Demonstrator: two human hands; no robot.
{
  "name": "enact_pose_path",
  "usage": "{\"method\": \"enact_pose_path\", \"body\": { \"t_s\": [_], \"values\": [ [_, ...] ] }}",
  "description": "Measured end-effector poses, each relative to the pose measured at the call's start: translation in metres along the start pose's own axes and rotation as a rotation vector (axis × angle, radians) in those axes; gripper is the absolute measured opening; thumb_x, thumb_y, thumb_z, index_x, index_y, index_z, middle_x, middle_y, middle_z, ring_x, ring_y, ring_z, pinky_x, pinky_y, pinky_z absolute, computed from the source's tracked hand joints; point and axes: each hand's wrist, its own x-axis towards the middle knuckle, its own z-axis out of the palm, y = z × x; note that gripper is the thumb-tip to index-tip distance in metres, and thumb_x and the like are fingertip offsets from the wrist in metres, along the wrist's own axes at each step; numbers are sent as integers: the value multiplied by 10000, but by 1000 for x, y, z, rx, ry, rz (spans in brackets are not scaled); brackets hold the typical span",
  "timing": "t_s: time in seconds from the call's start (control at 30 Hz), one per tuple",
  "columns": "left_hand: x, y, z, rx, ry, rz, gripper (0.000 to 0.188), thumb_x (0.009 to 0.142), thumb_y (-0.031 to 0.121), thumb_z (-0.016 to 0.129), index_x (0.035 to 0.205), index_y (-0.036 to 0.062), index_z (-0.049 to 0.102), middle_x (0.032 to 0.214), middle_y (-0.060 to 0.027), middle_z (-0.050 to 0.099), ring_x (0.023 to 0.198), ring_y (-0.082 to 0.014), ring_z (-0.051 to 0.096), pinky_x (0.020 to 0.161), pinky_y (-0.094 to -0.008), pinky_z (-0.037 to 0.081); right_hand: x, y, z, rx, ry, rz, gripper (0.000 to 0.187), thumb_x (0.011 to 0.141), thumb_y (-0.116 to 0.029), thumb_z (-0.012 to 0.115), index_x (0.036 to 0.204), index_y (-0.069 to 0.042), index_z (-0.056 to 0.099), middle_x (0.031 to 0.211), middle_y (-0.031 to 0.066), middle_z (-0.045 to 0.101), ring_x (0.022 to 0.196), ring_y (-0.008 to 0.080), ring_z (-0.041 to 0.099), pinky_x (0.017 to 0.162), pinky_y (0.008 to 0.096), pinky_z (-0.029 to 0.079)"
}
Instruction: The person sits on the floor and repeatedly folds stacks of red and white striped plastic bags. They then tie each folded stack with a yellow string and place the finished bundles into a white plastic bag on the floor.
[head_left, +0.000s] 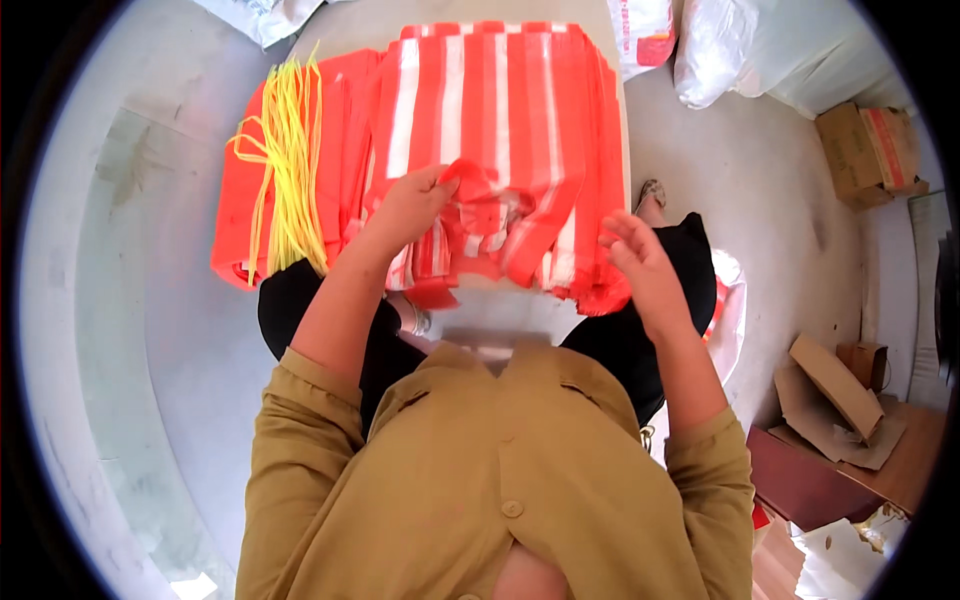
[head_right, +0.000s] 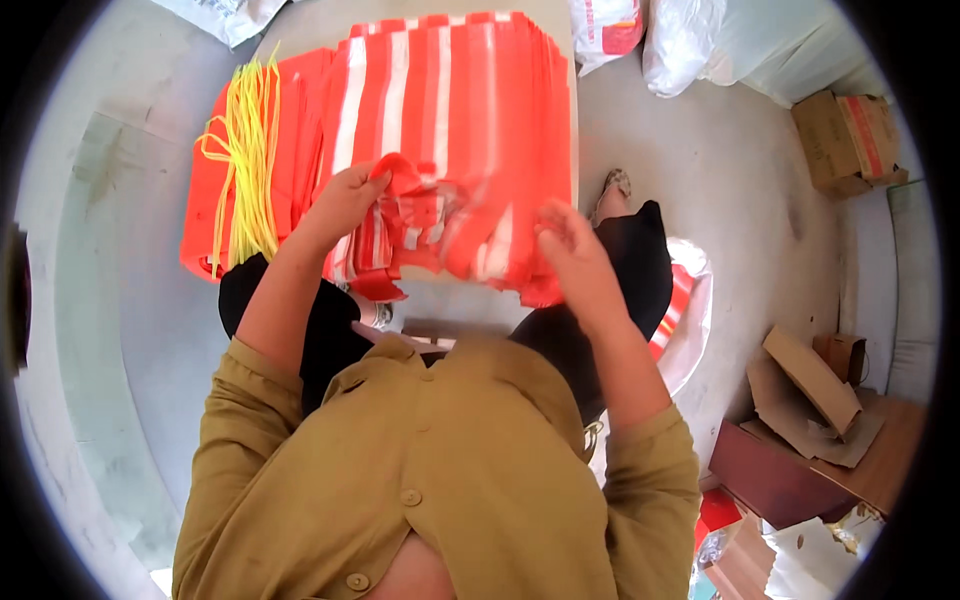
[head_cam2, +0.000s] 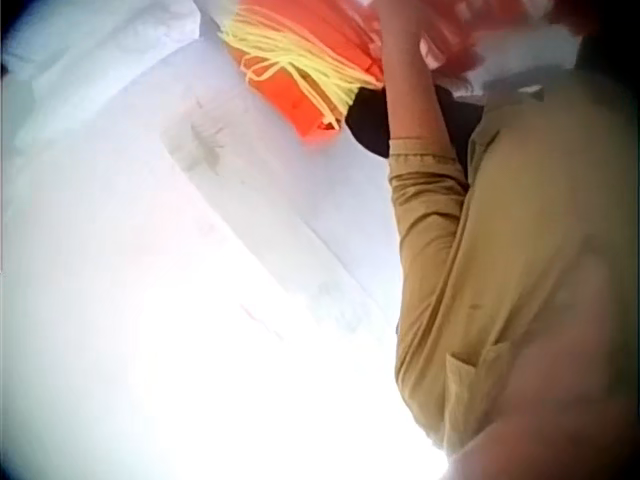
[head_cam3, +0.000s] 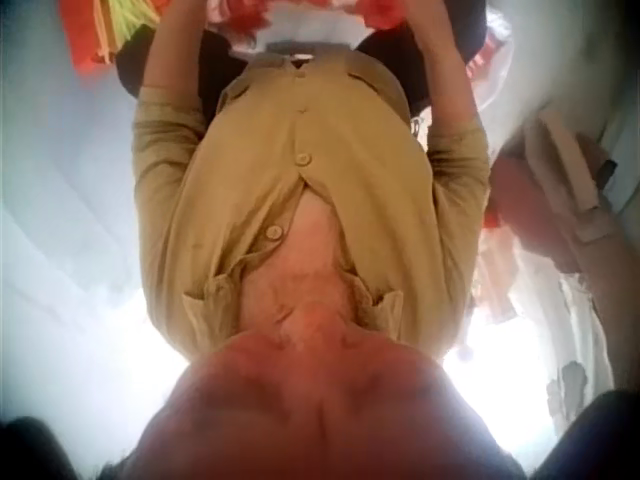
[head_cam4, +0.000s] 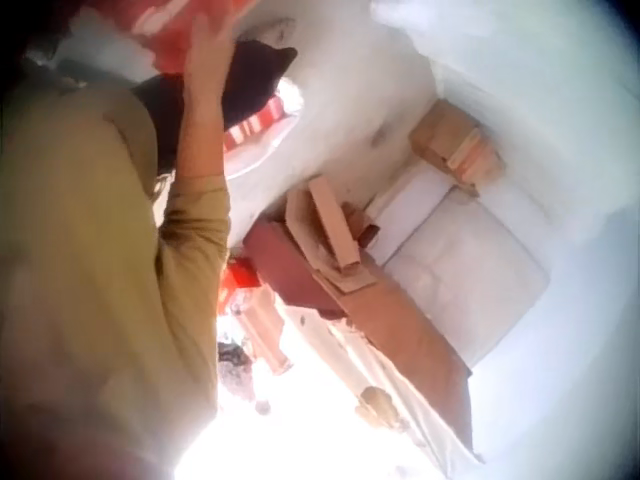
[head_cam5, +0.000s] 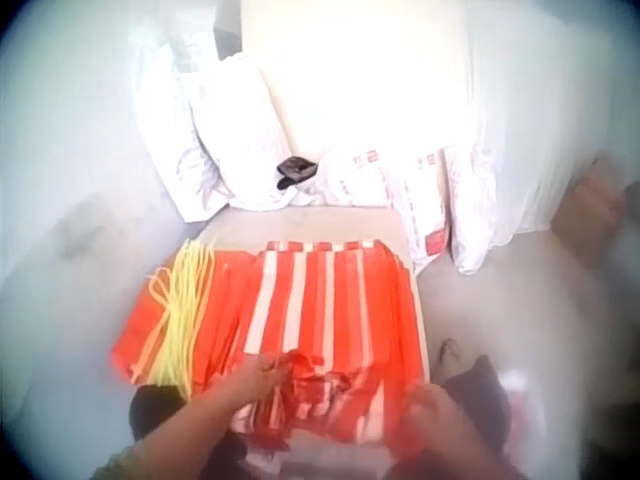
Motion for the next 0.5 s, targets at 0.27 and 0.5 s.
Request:
{"method": "enact_pose_path", "body": {
  "t_s": [0.27,0.5],
  "values": [
    [1,0,-9,-41,-21,-99,311,1103,266,564,1210,6,698,1017,-10,713,920,-82,620,850,-276,503,42,16,11,236,72,-43,600,1117,-195,492,1628,5,249,1631,200,366,1457,285,471,1207,375,402],
    [2,6,-14,-72,-14,-148,318,1099,282,573,1207,12,700,1031,-17,715,939,-91,628,857,-286,506,71,10,21,249,40,-42,627,1122,-221,487,1645,-16,209,1687,177,255,1490,273,419,1234,386,371]
  ]
}}
